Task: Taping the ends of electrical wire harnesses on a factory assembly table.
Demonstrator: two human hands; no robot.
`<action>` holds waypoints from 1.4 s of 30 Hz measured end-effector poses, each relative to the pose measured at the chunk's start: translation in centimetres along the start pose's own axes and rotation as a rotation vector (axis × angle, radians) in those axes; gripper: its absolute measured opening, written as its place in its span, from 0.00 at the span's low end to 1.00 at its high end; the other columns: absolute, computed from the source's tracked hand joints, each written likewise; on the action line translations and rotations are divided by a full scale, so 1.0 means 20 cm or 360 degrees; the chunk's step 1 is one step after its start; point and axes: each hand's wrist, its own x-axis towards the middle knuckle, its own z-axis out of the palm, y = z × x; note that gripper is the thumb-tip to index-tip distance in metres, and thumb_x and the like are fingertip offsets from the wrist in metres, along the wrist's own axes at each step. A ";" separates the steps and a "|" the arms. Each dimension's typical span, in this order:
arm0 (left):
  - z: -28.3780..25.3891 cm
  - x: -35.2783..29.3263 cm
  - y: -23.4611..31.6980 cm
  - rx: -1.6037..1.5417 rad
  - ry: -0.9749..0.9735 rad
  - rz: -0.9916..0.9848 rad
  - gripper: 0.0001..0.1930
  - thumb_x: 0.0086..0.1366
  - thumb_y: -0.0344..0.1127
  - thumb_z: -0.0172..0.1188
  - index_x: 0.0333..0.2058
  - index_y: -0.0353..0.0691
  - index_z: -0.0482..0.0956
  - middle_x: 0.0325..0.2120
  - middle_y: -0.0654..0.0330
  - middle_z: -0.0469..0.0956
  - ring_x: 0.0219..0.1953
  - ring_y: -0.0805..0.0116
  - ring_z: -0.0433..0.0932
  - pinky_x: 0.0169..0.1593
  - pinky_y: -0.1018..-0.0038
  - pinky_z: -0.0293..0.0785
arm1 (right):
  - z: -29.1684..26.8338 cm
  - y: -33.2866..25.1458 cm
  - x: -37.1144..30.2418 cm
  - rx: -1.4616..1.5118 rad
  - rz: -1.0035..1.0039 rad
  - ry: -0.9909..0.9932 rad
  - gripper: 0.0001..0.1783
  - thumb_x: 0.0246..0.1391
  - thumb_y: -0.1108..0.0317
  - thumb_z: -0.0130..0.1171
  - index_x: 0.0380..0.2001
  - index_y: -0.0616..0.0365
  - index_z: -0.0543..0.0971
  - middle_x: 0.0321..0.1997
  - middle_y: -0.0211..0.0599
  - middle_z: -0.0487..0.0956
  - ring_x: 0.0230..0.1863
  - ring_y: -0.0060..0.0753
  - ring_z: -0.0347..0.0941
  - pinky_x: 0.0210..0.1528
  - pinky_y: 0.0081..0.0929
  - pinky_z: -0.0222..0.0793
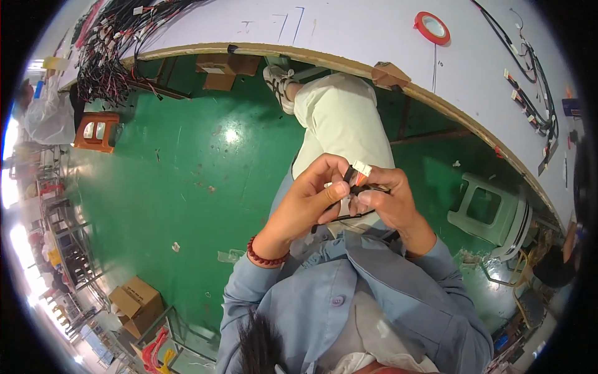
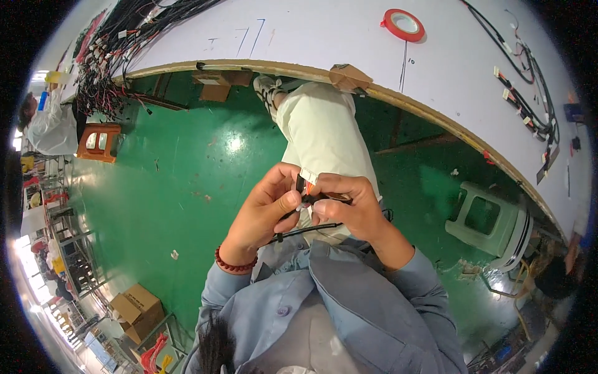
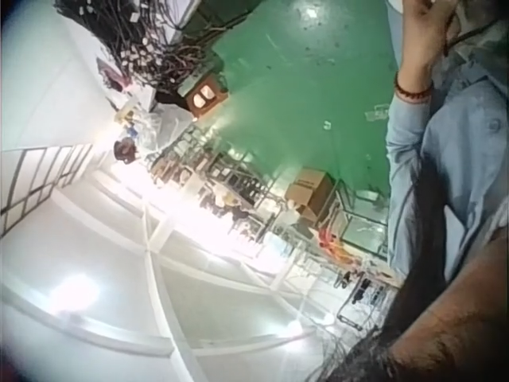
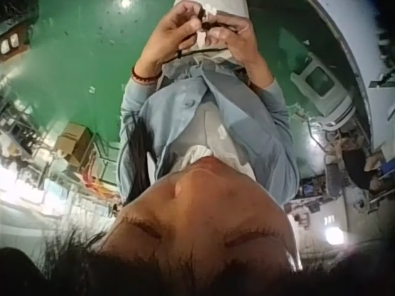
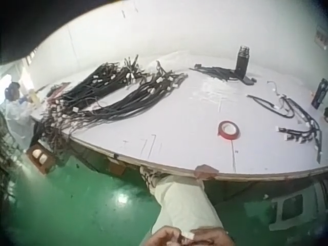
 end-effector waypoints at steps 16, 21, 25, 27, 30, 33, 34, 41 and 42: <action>-0.01 -0.01 0.03 -0.0244 0.0004 -0.0341 0.15 0.69 0.42 0.45 0.45 0.35 0.68 0.18 0.70 0.61 0.16 0.84 0.51 0.19 0.86 0.47 | -0.02 -0.05 0.00 -0.0039 0.0189 -0.0047 0.19 0.42 0.76 0.54 0.42 0.69 0.75 0.30 0.41 0.76 0.30 0.30 0.74 0.36 0.32 0.75; -0.01 -0.01 0.02 -0.0252 0.0021 -0.0374 0.14 0.70 0.40 0.44 0.46 0.35 0.69 0.22 0.70 0.64 0.17 0.84 0.53 0.20 0.86 0.50 | -0.06 -0.07 -0.01 -0.0358 0.0061 -0.0209 0.18 0.43 0.76 0.54 0.41 0.70 0.74 0.36 0.40 0.75 0.36 0.31 0.74 0.38 0.32 0.74; -0.02 0.00 0.01 -0.0351 -0.0144 -0.0350 0.12 0.70 0.37 0.45 0.45 0.36 0.69 0.25 0.68 0.69 0.20 0.84 0.56 0.23 0.86 0.54 | -0.03 -0.05 -0.04 -0.0206 0.0074 -0.0087 0.18 0.48 0.76 0.56 0.44 0.65 0.70 0.41 0.35 0.72 0.42 0.24 0.70 0.43 0.27 0.73; -0.01 -0.01 0.03 -0.0208 -0.0149 -0.0314 0.13 0.69 0.38 0.46 0.45 0.35 0.68 0.23 0.69 0.66 0.21 0.84 0.56 0.25 0.86 0.54 | 0.01 -0.05 -0.05 -0.0093 0.0087 0.0015 0.17 0.48 0.75 0.56 0.43 0.63 0.67 0.38 0.33 0.70 0.40 0.22 0.69 0.41 0.26 0.73; 0.02 -0.03 0.00 0.0009 -0.0071 -0.0228 0.13 0.68 0.38 0.48 0.45 0.35 0.68 0.21 0.71 0.63 0.22 0.83 0.57 0.26 0.85 0.53 | 0.03 -0.04 -0.07 -0.0086 0.0110 -0.0002 0.19 0.49 0.75 0.54 0.45 0.63 0.65 0.39 0.34 0.70 0.40 0.22 0.69 0.41 0.25 0.73; 0.05 -0.03 0.00 0.0148 0.0050 -0.0157 0.12 0.68 0.36 0.49 0.45 0.34 0.68 0.21 0.71 0.63 0.21 0.84 0.56 0.24 0.86 0.52 | 0.08 -0.05 -0.07 -0.0038 0.0116 0.0076 0.21 0.49 0.76 0.54 0.47 0.63 0.63 0.39 0.36 0.71 0.39 0.22 0.70 0.41 0.25 0.72; 0.06 -0.03 0.01 0.0202 0.0098 -0.0134 0.11 0.68 0.34 0.49 0.45 0.34 0.68 0.21 0.71 0.63 0.20 0.84 0.56 0.23 0.86 0.51 | 0.09 -0.06 -0.07 -0.0026 0.0118 0.0132 0.22 0.49 0.76 0.54 0.48 0.63 0.62 0.38 0.36 0.72 0.38 0.22 0.70 0.41 0.24 0.72; 0.06 -0.07 -0.03 0.0449 0.0253 0.0095 0.10 0.67 0.32 0.51 0.44 0.34 0.69 0.21 0.71 0.65 0.19 0.85 0.57 0.22 0.86 0.51 | 0.07 -0.14 -0.05 -0.0283 0.0302 0.0314 0.15 0.48 0.75 0.57 0.40 0.65 0.69 0.30 0.31 0.74 0.32 0.18 0.70 0.35 0.18 0.67; 0.05 -0.07 -0.04 0.0499 0.0297 0.0150 0.10 0.66 0.32 0.51 0.43 0.33 0.69 0.21 0.71 0.65 0.19 0.85 0.57 0.22 0.86 0.52 | 0.06 -0.13 -0.05 -0.0502 0.0244 0.0270 0.13 0.49 0.74 0.57 0.39 0.65 0.70 0.31 0.32 0.75 0.32 0.19 0.71 0.35 0.18 0.67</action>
